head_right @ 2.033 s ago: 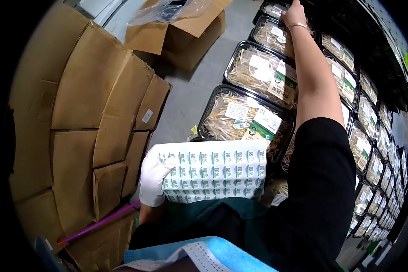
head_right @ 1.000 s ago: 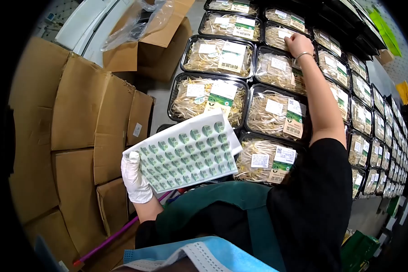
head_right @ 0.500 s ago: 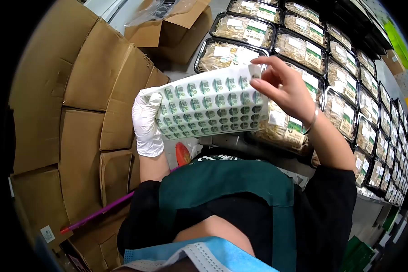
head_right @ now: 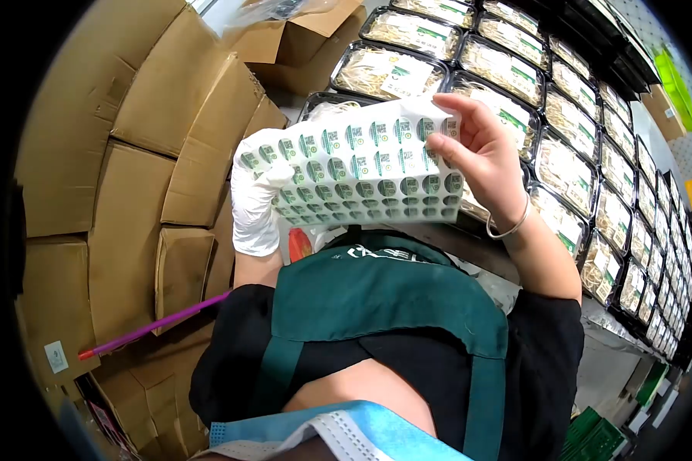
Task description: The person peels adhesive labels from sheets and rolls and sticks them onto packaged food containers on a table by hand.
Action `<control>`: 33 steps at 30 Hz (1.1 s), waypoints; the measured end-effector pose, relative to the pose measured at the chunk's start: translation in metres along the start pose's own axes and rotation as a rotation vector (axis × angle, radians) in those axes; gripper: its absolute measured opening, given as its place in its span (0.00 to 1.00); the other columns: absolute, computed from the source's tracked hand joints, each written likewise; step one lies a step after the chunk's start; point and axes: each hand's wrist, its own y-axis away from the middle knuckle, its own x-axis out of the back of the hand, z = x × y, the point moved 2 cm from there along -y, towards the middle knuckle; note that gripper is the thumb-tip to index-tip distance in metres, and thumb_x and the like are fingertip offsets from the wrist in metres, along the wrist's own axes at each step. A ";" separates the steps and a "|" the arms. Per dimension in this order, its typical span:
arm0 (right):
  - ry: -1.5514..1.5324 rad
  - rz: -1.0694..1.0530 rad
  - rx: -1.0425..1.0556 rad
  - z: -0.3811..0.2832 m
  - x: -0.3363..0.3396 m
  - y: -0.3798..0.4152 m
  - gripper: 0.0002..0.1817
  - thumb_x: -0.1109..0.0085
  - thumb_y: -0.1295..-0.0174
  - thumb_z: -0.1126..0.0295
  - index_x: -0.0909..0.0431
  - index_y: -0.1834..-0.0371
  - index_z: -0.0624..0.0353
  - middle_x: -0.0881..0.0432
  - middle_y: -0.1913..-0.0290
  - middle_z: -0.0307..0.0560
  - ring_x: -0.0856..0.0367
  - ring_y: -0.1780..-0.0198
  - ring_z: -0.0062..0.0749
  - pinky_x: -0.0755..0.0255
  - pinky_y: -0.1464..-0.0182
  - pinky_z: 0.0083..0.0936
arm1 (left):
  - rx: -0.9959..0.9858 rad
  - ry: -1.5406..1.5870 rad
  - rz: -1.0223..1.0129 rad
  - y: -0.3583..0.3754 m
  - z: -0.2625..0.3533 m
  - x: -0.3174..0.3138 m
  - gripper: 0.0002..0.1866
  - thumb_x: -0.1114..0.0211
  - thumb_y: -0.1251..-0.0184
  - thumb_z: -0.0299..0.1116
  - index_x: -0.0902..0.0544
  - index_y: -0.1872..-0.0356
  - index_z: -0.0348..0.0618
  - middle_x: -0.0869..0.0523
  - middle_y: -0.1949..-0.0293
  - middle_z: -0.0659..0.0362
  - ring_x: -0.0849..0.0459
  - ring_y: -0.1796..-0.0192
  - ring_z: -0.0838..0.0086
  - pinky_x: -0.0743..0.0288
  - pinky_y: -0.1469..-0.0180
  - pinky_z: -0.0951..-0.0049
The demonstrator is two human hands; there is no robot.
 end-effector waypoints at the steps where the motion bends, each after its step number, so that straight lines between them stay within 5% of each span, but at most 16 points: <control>1: -0.018 0.023 -0.035 -0.002 0.005 0.004 0.19 0.43 0.48 0.78 0.33 0.51 0.66 0.24 0.63 0.42 0.26 0.63 0.19 0.30 0.59 0.15 | 0.065 0.016 -0.049 0.004 0.000 -0.001 0.08 0.37 0.52 0.18 0.21 0.67 0.34 0.19 0.69 0.59 0.22 0.67 0.79 0.28 0.62 0.82; 4: -0.014 0.064 -0.059 -0.008 0.020 0.016 0.14 0.43 0.47 0.77 0.30 0.56 0.66 0.23 0.67 0.40 0.25 0.67 0.17 0.31 0.64 0.12 | 0.085 -0.045 -0.067 0.010 -0.006 -0.004 0.09 0.37 0.52 0.18 0.21 0.67 0.33 0.19 0.69 0.58 0.21 0.67 0.77 0.28 0.62 0.81; 6: 0.013 0.082 -0.058 -0.010 0.031 0.026 0.11 0.43 0.47 0.76 0.28 0.60 0.65 0.22 0.70 0.39 0.26 0.70 0.15 0.32 0.67 0.10 | -0.112 -0.223 -0.099 0.012 -0.007 -0.007 0.07 0.36 0.51 0.21 0.21 0.69 0.32 0.19 0.71 0.58 0.21 0.68 0.77 0.28 0.63 0.80; 9: 0.066 0.110 -0.151 -0.006 0.038 0.036 0.05 0.43 0.45 0.72 0.26 0.70 0.62 0.23 0.76 0.35 0.31 0.78 0.08 0.41 0.78 0.06 | -0.096 -0.219 -0.044 0.018 -0.009 -0.008 0.05 0.36 0.49 0.25 0.21 0.71 0.36 0.19 0.74 0.61 0.23 0.71 0.80 0.30 0.67 0.82; 16: 0.199 0.030 -0.086 0.003 0.052 0.046 0.10 0.46 0.42 0.67 0.28 0.78 0.60 0.32 0.86 0.28 0.41 0.86 0.08 0.48 0.85 0.10 | 0.081 -0.134 -0.045 0.024 -0.025 -0.011 0.09 0.34 0.51 0.29 0.19 0.69 0.35 0.19 0.73 0.60 0.21 0.70 0.77 0.28 0.67 0.80; 19: 0.312 -0.119 -0.282 0.007 0.059 0.039 0.15 0.48 0.41 0.64 0.29 0.83 0.59 0.36 0.89 0.28 0.42 0.86 0.08 0.49 0.85 0.10 | 0.168 -0.118 -0.046 0.027 -0.021 -0.010 0.09 0.34 0.52 0.27 0.19 0.69 0.34 0.18 0.72 0.59 0.21 0.70 0.79 0.28 0.67 0.81; 20: 0.536 -0.229 -0.226 0.010 0.071 0.031 0.12 0.47 0.42 0.63 0.27 0.74 0.60 0.31 0.85 0.34 0.34 0.84 0.16 0.39 0.81 0.14 | 0.189 -0.125 -0.055 0.028 -0.020 -0.010 0.09 0.34 0.52 0.24 0.20 0.68 0.33 0.18 0.72 0.58 0.21 0.71 0.80 0.27 0.66 0.81; 22: 1.057 -0.086 0.344 -0.023 0.048 0.028 0.14 0.44 0.45 0.63 0.29 0.61 0.59 0.25 0.70 0.44 0.26 0.70 0.29 0.29 0.68 0.23 | 0.227 -0.132 -0.051 0.028 -0.012 -0.015 0.09 0.35 0.52 0.24 0.20 0.68 0.32 0.18 0.72 0.57 0.21 0.72 0.80 0.27 0.68 0.81; 24: 1.202 -0.142 0.641 -0.035 0.031 0.023 0.21 0.42 0.48 0.65 0.34 0.51 0.56 0.30 0.55 0.49 0.29 0.55 0.39 0.30 0.55 0.28 | 0.254 -0.095 -0.053 0.031 -0.013 -0.018 0.09 0.35 0.52 0.23 0.20 0.68 0.32 0.18 0.72 0.57 0.20 0.71 0.79 0.27 0.68 0.81; 28: 1.246 -0.381 0.572 -0.025 0.009 0.023 0.16 0.47 0.49 0.72 0.32 0.55 0.56 0.30 0.62 0.47 0.30 0.60 0.38 0.29 0.63 0.27 | 0.290 -0.073 -0.044 0.032 -0.011 -0.024 0.09 0.34 0.53 0.25 0.20 0.70 0.34 0.18 0.74 0.59 0.20 0.72 0.79 0.27 0.68 0.80; 33: 1.318 -0.369 0.615 -0.019 0.006 0.026 0.16 0.45 0.57 0.77 0.29 0.62 0.56 0.28 0.67 0.40 0.28 0.70 0.32 0.31 0.73 0.23 | 0.321 -0.044 -0.072 0.024 -0.022 -0.017 0.10 0.36 0.51 0.27 0.20 0.67 0.32 0.18 0.71 0.56 0.19 0.70 0.77 0.25 0.66 0.79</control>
